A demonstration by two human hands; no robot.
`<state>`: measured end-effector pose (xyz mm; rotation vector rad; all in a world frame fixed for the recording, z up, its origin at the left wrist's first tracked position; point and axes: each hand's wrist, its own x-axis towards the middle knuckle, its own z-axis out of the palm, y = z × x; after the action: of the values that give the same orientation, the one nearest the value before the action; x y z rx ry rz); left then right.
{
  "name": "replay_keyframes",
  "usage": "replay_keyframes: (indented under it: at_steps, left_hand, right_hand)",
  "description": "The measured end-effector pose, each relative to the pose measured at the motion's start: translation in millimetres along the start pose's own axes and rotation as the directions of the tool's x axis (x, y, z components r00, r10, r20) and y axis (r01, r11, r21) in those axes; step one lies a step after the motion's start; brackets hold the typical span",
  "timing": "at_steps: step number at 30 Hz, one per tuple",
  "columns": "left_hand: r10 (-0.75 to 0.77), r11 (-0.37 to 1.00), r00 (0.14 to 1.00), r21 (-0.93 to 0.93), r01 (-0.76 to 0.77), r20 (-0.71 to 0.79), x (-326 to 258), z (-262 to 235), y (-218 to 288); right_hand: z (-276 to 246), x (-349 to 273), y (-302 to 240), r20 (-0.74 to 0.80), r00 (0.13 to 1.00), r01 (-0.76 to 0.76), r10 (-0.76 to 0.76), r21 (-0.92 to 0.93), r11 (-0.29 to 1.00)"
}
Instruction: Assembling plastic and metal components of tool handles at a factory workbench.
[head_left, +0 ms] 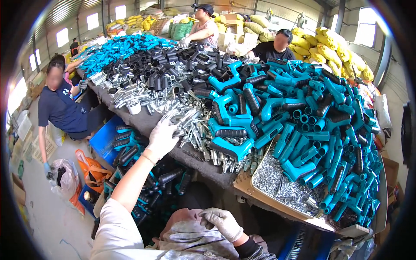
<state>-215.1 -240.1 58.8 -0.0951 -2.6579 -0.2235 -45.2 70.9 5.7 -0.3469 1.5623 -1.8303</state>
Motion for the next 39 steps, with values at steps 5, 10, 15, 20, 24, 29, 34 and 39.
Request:
replay_keyframes:
  at_steps: [5,10,15,20,24,29,34,39]
  left_hand:
    - [0.141,0.873,0.986,-0.459,-0.164,-0.084,-53.9,-31.8,52.7]
    - [0.665,0.716,0.734,-0.399,-0.573,0.138,-61.6,-40.9,80.0]
    - [0.559,0.825,0.826,0.050,-0.562,0.072,16.6,-19.8,50.8]
    - [0.721,0.668,0.681,0.132,-0.732,0.129,40.1,-5.7,51.7]
    - [0.342,0.835,0.912,-0.372,-0.406,-0.228,17.8,-11.2,65.5]
    - [0.540,0.620,0.838,-0.712,-0.329,0.083,-79.8,-59.3,119.9]
    - [0.721,0.690,0.618,-0.409,-0.597,0.314,-124.6,-59.6,147.5]
    - [0.789,0.602,0.560,-0.496,-0.625,0.253,-132.0,-72.8,179.8]
  right_hand:
    - [5.4,17.7,15.9,-0.102,0.993,-0.003,0.065,0.514,0.858]
    - [2.2,26.5,15.1,0.007,0.993,-0.093,0.119,0.673,0.734]
    - [14.2,9.6,6.8,-0.104,0.974,-0.132,0.200,0.453,0.882]
    - [13.5,-12.7,11.7,-0.207,0.972,-0.037,0.108,0.321,0.946]
    - [6.4,-25.1,16.5,-0.332,0.942,0.029,0.055,0.245,0.969]
    - [-0.6,-43.5,11.4,-0.486,0.869,0.184,-0.093,0.144,0.972]
    - [-6.6,-59.5,9.1,-0.425,0.794,0.120,-0.434,-0.591,0.798]
    - [-10.4,-72.6,19.9,-0.311,0.871,0.158,-0.382,-0.558,0.815]
